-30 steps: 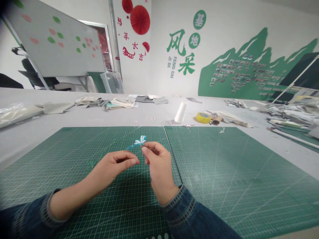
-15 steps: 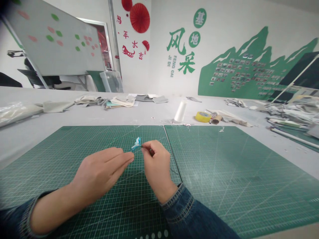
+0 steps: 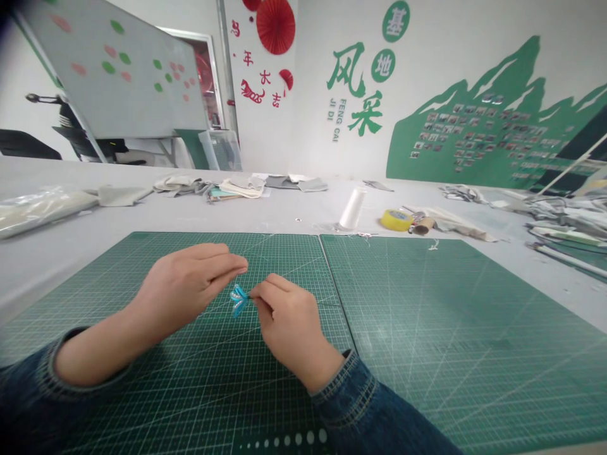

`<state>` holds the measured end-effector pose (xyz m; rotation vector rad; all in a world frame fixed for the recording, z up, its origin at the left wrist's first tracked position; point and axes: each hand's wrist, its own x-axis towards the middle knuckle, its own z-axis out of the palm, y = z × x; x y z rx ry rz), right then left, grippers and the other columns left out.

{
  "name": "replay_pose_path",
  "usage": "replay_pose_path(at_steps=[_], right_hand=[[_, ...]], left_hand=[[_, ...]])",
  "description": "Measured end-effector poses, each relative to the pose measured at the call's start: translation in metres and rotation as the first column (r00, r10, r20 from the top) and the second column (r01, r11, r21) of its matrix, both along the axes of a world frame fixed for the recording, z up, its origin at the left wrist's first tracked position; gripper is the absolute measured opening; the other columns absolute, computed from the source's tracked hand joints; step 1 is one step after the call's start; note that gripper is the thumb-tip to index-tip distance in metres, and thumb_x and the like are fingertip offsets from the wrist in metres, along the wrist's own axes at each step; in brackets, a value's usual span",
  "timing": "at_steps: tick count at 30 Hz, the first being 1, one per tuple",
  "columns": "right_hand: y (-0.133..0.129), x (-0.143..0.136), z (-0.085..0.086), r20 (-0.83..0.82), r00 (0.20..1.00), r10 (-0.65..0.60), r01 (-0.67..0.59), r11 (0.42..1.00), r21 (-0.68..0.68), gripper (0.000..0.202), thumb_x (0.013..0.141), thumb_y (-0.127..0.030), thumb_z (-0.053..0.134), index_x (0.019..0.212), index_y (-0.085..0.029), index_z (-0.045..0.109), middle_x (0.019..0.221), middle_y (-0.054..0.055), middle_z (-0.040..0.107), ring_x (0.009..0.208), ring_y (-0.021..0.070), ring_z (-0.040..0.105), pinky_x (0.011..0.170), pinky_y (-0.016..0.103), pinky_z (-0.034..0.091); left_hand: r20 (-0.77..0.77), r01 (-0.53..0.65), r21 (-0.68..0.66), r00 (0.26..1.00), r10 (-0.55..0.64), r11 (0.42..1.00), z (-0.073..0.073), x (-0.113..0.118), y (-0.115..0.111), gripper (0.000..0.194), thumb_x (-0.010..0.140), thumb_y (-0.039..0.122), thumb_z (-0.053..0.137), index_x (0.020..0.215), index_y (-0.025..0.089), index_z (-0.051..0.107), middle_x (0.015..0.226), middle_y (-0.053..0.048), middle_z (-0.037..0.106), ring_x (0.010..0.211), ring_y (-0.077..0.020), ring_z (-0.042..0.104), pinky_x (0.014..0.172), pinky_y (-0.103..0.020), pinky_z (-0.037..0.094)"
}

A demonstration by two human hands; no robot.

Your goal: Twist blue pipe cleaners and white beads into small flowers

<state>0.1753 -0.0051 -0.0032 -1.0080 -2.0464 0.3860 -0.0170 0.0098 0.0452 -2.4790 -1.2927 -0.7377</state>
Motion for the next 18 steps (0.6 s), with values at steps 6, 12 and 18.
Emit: replay_pose_path(at_steps=[6, 12, 18], right_hand=[[-0.003, 0.000, 0.002, -0.139, 0.978, 0.155, -0.160, 0.987, -0.019, 0.021, 0.094, -0.015, 0.051, 0.090, -0.024, 0.070, 0.084, 0.002, 0.065, 0.077, 0.0166, 0.060, 0.071, 0.032, 0.048], [-0.004, 0.000, 0.008, -0.332, 0.941, 0.069, -0.083, 0.996, -0.029, 0.014, 0.090, -0.016, 0.060, 0.084, -0.024, 0.071, 0.078, 0.001, 0.065, 0.073, 0.0171, 0.060, 0.068, 0.033, 0.047], [-0.002, 0.001, 0.007, -0.506, 0.857, -0.094, 0.031, 0.991, -0.131, 0.010, 0.084, -0.017, 0.066, 0.078, -0.023, 0.070, 0.073, 0.000, 0.063, 0.067, 0.0153, 0.056, 0.062, 0.030, 0.043]], left_hand=[[0.314, 0.182, -0.517, 0.949, -0.012, 0.837, -0.005, -0.011, 0.028, 0.017, 0.088, 0.031, 0.060, 0.083, 0.022, 0.074, 0.086, 0.001, 0.072, 0.082, -0.0162, 0.063, 0.075, -0.028, 0.043], [0.600, 0.480, -0.747, 0.785, 0.154, 0.460, -0.021, -0.013, 0.035, 0.013, 0.080, 0.029, 0.064, 0.078, 0.019, 0.073, 0.075, 0.001, 0.066, 0.074, -0.0135, 0.054, 0.071, -0.026, 0.039], [0.659, 0.621, -0.751, 0.682, 0.318, 0.225, -0.034, 0.001, 0.024, 0.020, 0.081, 0.035, 0.064, 0.079, 0.016, 0.068, 0.056, 0.007, 0.034, 0.051, -0.0087, 0.021, 0.050, -0.026, 0.013]])
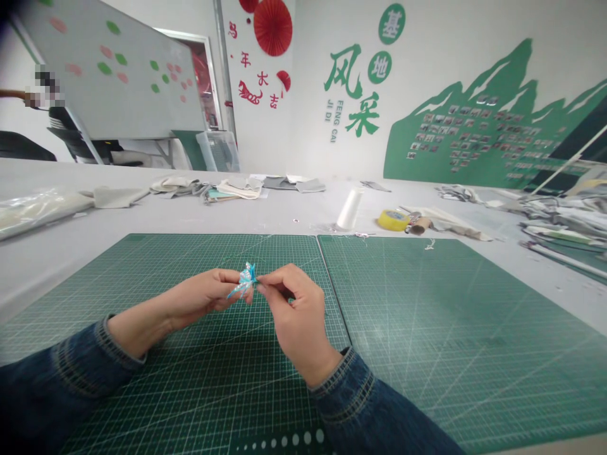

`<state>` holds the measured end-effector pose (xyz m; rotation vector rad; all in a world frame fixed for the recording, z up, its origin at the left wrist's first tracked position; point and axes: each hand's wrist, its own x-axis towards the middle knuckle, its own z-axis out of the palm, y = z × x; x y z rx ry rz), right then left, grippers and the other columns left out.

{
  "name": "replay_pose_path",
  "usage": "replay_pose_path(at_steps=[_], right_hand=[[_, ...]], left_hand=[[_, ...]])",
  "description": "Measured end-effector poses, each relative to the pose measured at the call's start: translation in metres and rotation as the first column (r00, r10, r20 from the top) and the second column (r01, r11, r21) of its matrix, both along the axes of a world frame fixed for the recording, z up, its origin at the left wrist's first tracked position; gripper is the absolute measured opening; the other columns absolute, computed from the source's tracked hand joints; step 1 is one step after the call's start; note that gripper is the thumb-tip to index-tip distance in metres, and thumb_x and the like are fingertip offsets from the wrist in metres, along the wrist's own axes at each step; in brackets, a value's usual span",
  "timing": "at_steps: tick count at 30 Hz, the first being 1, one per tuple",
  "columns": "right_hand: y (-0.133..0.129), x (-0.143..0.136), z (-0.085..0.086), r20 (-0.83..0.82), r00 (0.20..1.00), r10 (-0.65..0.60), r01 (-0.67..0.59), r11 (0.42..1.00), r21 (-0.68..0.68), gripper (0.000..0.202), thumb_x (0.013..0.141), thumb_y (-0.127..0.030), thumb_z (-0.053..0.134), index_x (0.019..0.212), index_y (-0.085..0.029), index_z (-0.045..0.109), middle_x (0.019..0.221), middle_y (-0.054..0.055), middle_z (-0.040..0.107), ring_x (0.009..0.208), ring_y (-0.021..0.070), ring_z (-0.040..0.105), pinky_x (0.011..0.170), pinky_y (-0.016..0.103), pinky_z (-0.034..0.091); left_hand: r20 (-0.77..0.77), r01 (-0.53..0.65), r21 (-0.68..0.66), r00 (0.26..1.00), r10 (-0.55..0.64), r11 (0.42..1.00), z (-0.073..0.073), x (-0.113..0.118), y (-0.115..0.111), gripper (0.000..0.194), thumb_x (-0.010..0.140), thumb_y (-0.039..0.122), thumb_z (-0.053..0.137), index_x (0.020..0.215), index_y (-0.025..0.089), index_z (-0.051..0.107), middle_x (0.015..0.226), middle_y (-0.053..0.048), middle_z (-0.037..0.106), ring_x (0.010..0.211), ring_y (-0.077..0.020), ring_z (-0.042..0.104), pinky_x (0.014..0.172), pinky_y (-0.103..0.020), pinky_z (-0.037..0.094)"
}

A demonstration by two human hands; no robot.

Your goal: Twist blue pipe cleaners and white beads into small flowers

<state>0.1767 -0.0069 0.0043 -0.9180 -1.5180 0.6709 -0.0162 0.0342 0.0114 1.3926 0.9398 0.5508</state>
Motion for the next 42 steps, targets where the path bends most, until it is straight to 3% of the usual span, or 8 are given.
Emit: replay_pose_path(at_steps=[8, 10, 13, 16, 20, 27, 30, 42], right_hand=[[0.011, -0.001, -0.004, -0.383, 0.923, 0.014, -0.136, 0.946, -0.294, 0.004, 0.075, -0.021, 0.070, 0.080, -0.021, 0.071, 0.061, -0.004, 0.056, 0.052, 0.0102, 0.043, 0.049, 0.026, 0.033], [0.013, -0.001, -0.004, -0.445, 0.895, -0.015, -0.144, 0.936, -0.321, 0.007, 0.074, -0.022, 0.071, 0.080, -0.020, 0.071, 0.056, -0.004, 0.054, 0.051, 0.0100, 0.042, 0.049, 0.025, 0.032], [0.015, 0.000, -0.005, -0.482, 0.875, -0.053, -0.136, 0.927, -0.349, 0.009, 0.071, -0.022, 0.072, 0.079, -0.019, 0.070, 0.056, -0.005, 0.054, 0.050, 0.0094, 0.042, 0.049, 0.025, 0.032], [0.016, 0.001, -0.007, -0.455, 0.887, -0.074, -0.109, 0.925, -0.363, 0.008, 0.072, -0.022, 0.071, 0.080, -0.019, 0.070, 0.056, -0.005, 0.053, 0.049, 0.0091, 0.041, 0.048, 0.025, 0.031], [0.014, 0.002, -0.008, -0.313, 0.945, -0.095, -0.023, 0.935, -0.355, 0.008, 0.076, -0.024, 0.069, 0.083, -0.020, 0.071, 0.058, -0.005, 0.054, 0.050, 0.0105, 0.042, 0.048, 0.025, 0.032], [0.008, 0.000, -0.007, -0.026, 0.985, -0.168, 0.161, 0.973, -0.166, 0.007, 0.082, -0.019, 0.064, 0.082, -0.022, 0.071, 0.076, 0.001, 0.066, 0.067, 0.0157, 0.056, 0.062, 0.029, 0.043], [0.007, -0.001, -0.008, 0.040, 0.986, -0.163, 0.166, 0.983, -0.077, 0.010, 0.084, -0.016, 0.062, 0.081, -0.022, 0.069, 0.078, 0.001, 0.066, 0.072, 0.0167, 0.058, 0.067, 0.030, 0.044], [-0.001, -0.004, -0.010, 0.307, 0.942, -0.135, 0.088, 0.983, 0.162, 0.021, 0.093, -0.011, 0.049, 0.086, -0.022, 0.066, 0.081, 0.002, 0.061, 0.075, 0.0160, 0.057, 0.069, 0.030, 0.044]], left_hand=[[0.159, -0.009, -0.108, 0.987, 0.026, 0.994, -0.007, 0.013, -0.010, 0.024, 0.082, 0.039, 0.067, 0.079, 0.016, 0.067, 0.058, 0.007, 0.035, 0.051, -0.0079, 0.019, 0.049, -0.025, 0.012], [0.127, -0.046, -0.047, 0.991, 0.051, 0.998, -0.007, 0.018, -0.014, 0.022, 0.083, 0.039, 0.065, 0.080, 0.017, 0.068, 0.056, 0.007, 0.036, 0.051, -0.0081, 0.022, 0.049, -0.024, 0.015], [0.017, -0.103, 0.191, 0.995, 0.102, 0.976, -0.005, 0.026, -0.022, 0.018, 0.085, 0.034, 0.062, 0.080, 0.019, 0.071, 0.060, 0.004, 0.052, 0.056, -0.0095, 0.039, 0.055, -0.024, 0.028], [-0.106, -0.102, 0.477, 0.979, 0.172, 0.873, -0.001, 0.033, -0.031, 0.018, 0.088, 0.030, 0.059, 0.079, 0.020, 0.071, 0.079, 0.001, 0.068, 0.075, -0.0139, 0.057, 0.070, -0.026, 0.041], [-0.214, -0.033, 0.768, 0.928, 0.304, 0.640, 0.002, 0.033, -0.043, 0.020, 0.094, 0.027, 0.052, 0.086, 0.022, 0.070, 0.086, 0.000, 0.072, 0.080, -0.0154, 0.063, 0.075, -0.028, 0.045], [-0.277, 0.172, 0.950, 0.847, 0.454, 0.260, 0.006, 0.028, -0.053, 0.021, 0.097, 0.025, 0.048, 0.094, 0.019, 0.067, 0.076, -0.002, 0.066, 0.071, -0.0159, 0.061, 0.067, -0.029, 0.046], [-0.266, 0.202, 0.963, 0.828, 0.493, 0.181, 0.009, 0.028, -0.053, 0.021, 0.098, 0.024, 0.047, 0.092, 0.018, 0.067, 0.075, -0.002, 0.065, 0.069, -0.0156, 0.059, 0.065, -0.029, 0.045], [-0.285, 0.355, 0.935, 0.728, 0.624, 0.013, 0.026, 0.020, -0.055, 0.023, 0.097, 0.020, 0.046, 0.091, 0.017, 0.068, 0.069, -0.002, 0.061, 0.065, -0.0163, 0.054, 0.061, -0.030, 0.039]])
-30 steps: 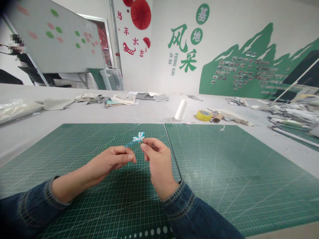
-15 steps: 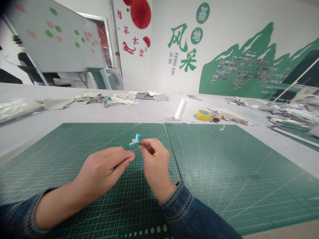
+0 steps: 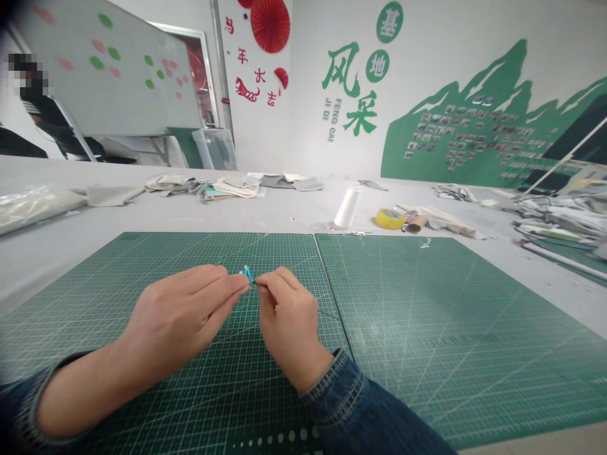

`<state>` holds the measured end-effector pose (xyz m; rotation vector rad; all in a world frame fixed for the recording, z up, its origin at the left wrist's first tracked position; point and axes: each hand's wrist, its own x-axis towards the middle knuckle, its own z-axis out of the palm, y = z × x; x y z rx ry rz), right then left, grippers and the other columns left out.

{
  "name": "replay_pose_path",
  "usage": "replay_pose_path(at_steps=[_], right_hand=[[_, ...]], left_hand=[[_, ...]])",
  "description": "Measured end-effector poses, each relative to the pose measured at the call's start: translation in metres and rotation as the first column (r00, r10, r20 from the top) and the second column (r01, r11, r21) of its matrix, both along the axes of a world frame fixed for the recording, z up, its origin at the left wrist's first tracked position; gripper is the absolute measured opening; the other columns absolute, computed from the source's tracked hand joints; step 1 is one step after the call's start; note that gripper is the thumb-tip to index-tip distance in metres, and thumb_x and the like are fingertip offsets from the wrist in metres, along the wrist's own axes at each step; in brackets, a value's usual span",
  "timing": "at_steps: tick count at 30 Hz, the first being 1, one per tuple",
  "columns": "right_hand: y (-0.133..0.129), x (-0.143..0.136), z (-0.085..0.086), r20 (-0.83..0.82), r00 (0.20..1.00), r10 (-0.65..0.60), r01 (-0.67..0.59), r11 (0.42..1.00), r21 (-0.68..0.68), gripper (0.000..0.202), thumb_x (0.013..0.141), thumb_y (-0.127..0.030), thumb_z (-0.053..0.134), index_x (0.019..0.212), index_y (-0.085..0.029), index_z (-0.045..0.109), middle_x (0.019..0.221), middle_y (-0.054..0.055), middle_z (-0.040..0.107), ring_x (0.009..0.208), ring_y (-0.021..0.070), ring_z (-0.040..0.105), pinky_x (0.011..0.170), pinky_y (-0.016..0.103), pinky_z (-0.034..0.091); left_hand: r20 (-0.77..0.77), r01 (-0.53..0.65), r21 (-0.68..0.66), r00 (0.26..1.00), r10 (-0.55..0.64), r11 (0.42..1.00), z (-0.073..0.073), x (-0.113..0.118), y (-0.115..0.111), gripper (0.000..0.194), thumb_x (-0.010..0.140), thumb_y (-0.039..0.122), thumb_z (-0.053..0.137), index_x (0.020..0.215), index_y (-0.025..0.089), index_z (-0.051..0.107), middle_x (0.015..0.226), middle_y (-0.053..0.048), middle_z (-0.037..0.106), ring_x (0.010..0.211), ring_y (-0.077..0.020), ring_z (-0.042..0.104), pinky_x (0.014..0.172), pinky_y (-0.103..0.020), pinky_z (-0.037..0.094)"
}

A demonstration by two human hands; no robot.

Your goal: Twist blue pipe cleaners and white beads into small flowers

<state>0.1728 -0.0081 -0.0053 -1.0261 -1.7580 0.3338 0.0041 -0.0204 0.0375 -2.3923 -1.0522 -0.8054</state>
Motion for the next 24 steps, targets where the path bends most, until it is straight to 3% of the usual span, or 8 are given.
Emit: replay_pose_path(at_steps=[6, 18, 22, 24], right_hand=[[-0.003, 0.000, -0.002, 0.128, 0.992, 0.004, -0.007, 1.000, 0.024, 0.018, 0.095, -0.014, 0.049, 0.090, -0.021, 0.065, 0.083, 0.004, 0.064, 0.077, 0.0174, 0.059, 0.071, 0.031, 0.045], [-0.003, -0.001, -0.003, 0.208, 0.973, 0.096, -0.106, 0.994, 0.038, 0.020, 0.097, -0.016, 0.048, 0.090, -0.018, 0.067, 0.081, 0.003, 0.063, 0.073, 0.0154, 0.056, 0.068, 0.029, 0.045], [-0.003, -0.001, -0.002, 0.218, 0.966, 0.141, -0.152, 0.988, 0.035, 0.022, 0.097, -0.015, 0.047, 0.089, -0.018, 0.068, 0.080, 0.004, 0.062, 0.073, 0.0156, 0.056, 0.067, 0.030, 0.044], [-0.003, -0.001, -0.002, 0.220, 0.956, 0.192, -0.207, 0.977, 0.044, 0.023, 0.097, -0.013, 0.047, 0.089, -0.017, 0.068, 0.081, 0.005, 0.064, 0.075, 0.0160, 0.057, 0.068, 0.031, 0.045]], left_hand=[[0.013, -0.063, -0.107, 0.998, 0.065, 0.992, 0.009, -0.005, 0.006, 0.023, 0.096, 0.022, 0.047, 0.088, 0.020, 0.069, 0.070, 0.000, 0.060, 0.067, -0.0160, 0.056, 0.061, -0.030, 0.037], [0.054, -0.091, -0.344, 0.992, 0.116, 0.934, 0.014, -0.014, 0.021, 0.023, 0.096, 0.026, 0.048, 0.088, 0.022, 0.069, 0.082, 0.000, 0.067, 0.079, -0.0168, 0.062, 0.068, -0.029, 0.039], [0.100, -0.056, -0.460, 0.988, 0.114, 0.886, 0.016, -0.020, 0.030, 0.021, 0.093, 0.028, 0.051, 0.086, 0.023, 0.070, 0.086, 0.001, 0.070, 0.081, -0.0168, 0.062, 0.071, -0.029, 0.039], [0.135, -0.018, -0.560, 0.985, 0.112, 0.828, 0.017, -0.025, 0.038, 0.019, 0.090, 0.030, 0.055, 0.083, 0.023, 0.071, 0.083, 0.002, 0.071, 0.079, -0.0166, 0.062, 0.070, -0.028, 0.038]])
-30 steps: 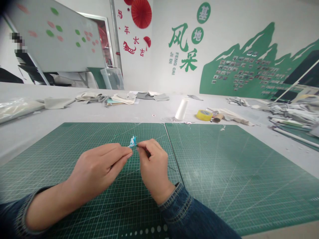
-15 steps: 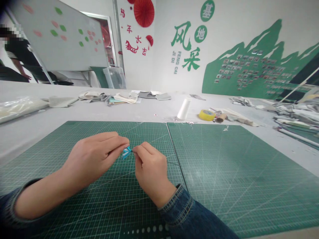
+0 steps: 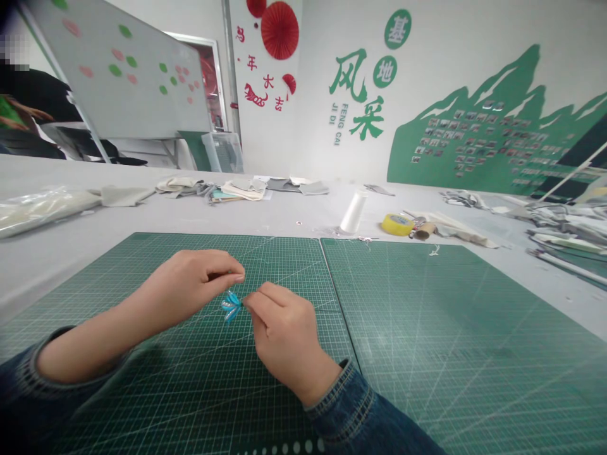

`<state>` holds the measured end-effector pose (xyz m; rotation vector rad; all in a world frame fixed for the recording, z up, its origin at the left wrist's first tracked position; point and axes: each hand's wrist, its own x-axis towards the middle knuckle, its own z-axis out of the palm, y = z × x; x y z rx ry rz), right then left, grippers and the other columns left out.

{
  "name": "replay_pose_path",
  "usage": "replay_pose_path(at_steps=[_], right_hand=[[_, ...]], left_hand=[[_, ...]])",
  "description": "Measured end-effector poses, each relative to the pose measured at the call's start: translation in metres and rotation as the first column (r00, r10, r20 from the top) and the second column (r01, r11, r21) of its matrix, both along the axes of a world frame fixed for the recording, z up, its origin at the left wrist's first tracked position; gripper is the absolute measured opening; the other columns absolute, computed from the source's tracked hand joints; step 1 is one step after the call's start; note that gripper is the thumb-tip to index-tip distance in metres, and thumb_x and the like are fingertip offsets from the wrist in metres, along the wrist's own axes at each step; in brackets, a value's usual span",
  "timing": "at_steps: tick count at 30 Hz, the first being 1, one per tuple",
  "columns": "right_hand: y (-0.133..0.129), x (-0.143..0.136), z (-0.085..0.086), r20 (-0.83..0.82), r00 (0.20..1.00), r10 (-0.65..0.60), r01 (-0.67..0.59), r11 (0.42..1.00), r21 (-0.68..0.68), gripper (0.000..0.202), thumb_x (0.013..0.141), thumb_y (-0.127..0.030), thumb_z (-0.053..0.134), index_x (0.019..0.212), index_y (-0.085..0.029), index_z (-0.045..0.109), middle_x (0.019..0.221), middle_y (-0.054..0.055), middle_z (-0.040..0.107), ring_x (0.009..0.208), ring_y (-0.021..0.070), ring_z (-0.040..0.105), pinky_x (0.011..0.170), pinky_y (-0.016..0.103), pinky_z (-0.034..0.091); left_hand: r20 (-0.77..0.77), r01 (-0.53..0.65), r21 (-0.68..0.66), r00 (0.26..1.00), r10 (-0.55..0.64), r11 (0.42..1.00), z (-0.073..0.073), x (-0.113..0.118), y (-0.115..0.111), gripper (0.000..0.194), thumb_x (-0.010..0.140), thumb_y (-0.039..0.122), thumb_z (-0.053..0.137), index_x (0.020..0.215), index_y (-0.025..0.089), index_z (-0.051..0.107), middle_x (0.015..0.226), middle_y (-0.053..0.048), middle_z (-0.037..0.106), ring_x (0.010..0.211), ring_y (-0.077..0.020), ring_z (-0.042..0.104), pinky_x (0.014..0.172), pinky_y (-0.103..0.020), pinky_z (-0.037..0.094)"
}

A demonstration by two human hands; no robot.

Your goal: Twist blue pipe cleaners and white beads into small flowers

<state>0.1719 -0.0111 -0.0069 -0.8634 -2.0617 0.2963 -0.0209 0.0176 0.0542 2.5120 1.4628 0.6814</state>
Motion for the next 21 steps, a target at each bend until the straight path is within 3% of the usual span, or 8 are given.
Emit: replay_pose_path(at_steps=[3, 7, 10, 12, 16, 19, 21], right_hand=[[0.000, 0.000, 0.002, -0.051, 0.995, 0.088, -0.089, 0.996, -0.006, 0.021, 0.095, -0.011, 0.049, 0.093, -0.018, 0.068, 0.085, 0.005, 0.065, 0.078, 0.0159, 0.059, 0.071, 0.031, 0.046], [-0.001, 0.000, 0.007, -0.219, 0.973, 0.067, -0.083, 0.995, -0.064, 0.017, 0.093, -0.011, 0.054, 0.091, -0.020, 0.069, 0.084, 0.002, 0.064, 0.077, 0.0143, 0.059, 0.069, 0.030, 0.047], [-0.001, 0.000, 0.009, -0.343, 0.939, -0.033, -0.021, 0.988, -0.153, 0.014, 0.088, -0.012, 0.061, 0.083, -0.021, 0.069, 0.078, 0.000, 0.063, 0.072, 0.0137, 0.057, 0.065, 0.029, 0.044], [0.002, 0.001, 0.007, -0.439, 0.891, -0.115, -0.011, 0.962, -0.273, 0.011, 0.085, -0.014, 0.065, 0.078, -0.022, 0.069, 0.073, -0.002, 0.061, 0.066, 0.0128, 0.054, 0.060, 0.028, 0.041], [0.010, -0.001, 0.002, -0.667, 0.704, -0.244, -0.187, 0.843, -0.505, 0.005, 0.080, -0.017, 0.068, 0.078, -0.021, 0.068, 0.063, -0.004, 0.056, 0.053, 0.0094, 0.045, 0.049, 0.025, 0.033], [0.014, -0.003, 0.001, -0.746, 0.597, -0.294, -0.289, 0.789, -0.542, 0.002, 0.077, -0.018, 0.069, 0.076, -0.019, 0.068, 0.060, -0.004, 0.054, 0.051, 0.0083, 0.043, 0.048, 0.023, 0.031], [0.014, -0.004, 0.003, -0.765, 0.562, -0.315, -0.320, 0.770, -0.552, 0.003, 0.075, -0.019, 0.070, 0.075, -0.018, 0.067, 0.059, -0.004, 0.055, 0.051, 0.0080, 0.042, 0.049, 0.023, 0.030]], left_hand=[[0.126, 0.067, -0.274, 0.991, -0.034, 0.959, -0.003, -0.008, 0.014, 0.019, 0.085, 0.033, 0.060, 0.076, 0.022, 0.073, 0.073, 0.001, 0.069, 0.071, -0.0167, 0.060, 0.066, -0.027, 0.038], [0.409, 0.256, -0.523, 0.912, -0.024, 0.813, -0.013, -0.013, 0.025, 0.017, 0.080, 0.034, 0.065, 0.077, 0.020, 0.074, 0.077, -0.001, 0.069, 0.077, -0.0177, 0.058, 0.073, -0.027, 0.041], [0.546, 0.335, -0.574, 0.837, 0.045, 0.747, -0.023, -0.007, 0.023, 0.014, 0.078, 0.030, 0.066, 0.076, 0.018, 0.073, 0.072, 0.000, 0.064, 0.068, -0.0132, 0.051, 0.065, -0.024, 0.037], [0.612, 0.373, -0.599, 0.783, 0.105, 0.708, -0.032, -0.001, 0.020, 0.012, 0.079, 0.027, 0.064, 0.075, 0.017, 0.071, 0.061, 0.004, 0.052, 0.056, -0.0093, 0.037, 0.053, -0.022, 0.027], [0.755, 0.474, -0.611, 0.589, 0.288, 0.634, -0.047, 0.014, 0.013, 0.010, 0.081, 0.027, 0.064, 0.084, 0.019, 0.066, 0.056, 0.008, 0.035, 0.049, -0.0076, 0.019, 0.046, -0.023, 0.012], [0.814, 0.522, -0.579, 0.414, 0.407, 0.626, -0.055, 0.025, 0.008, 0.018, 0.082, 0.034, 0.066, 0.094, 0.021, 0.065, 0.050, 0.010, 0.027, 0.046, -0.0074, 0.014, 0.044, -0.023, 0.010], [0.830, 0.515, -0.558, 0.342, 0.441, 0.650, -0.058, 0.031, 0.006, 0.023, 0.082, 0.039, 0.067, 0.095, 0.020, 0.065, 0.046, 0.011, 0.024, 0.044, -0.0071, 0.013, 0.042, -0.022, 0.010]])
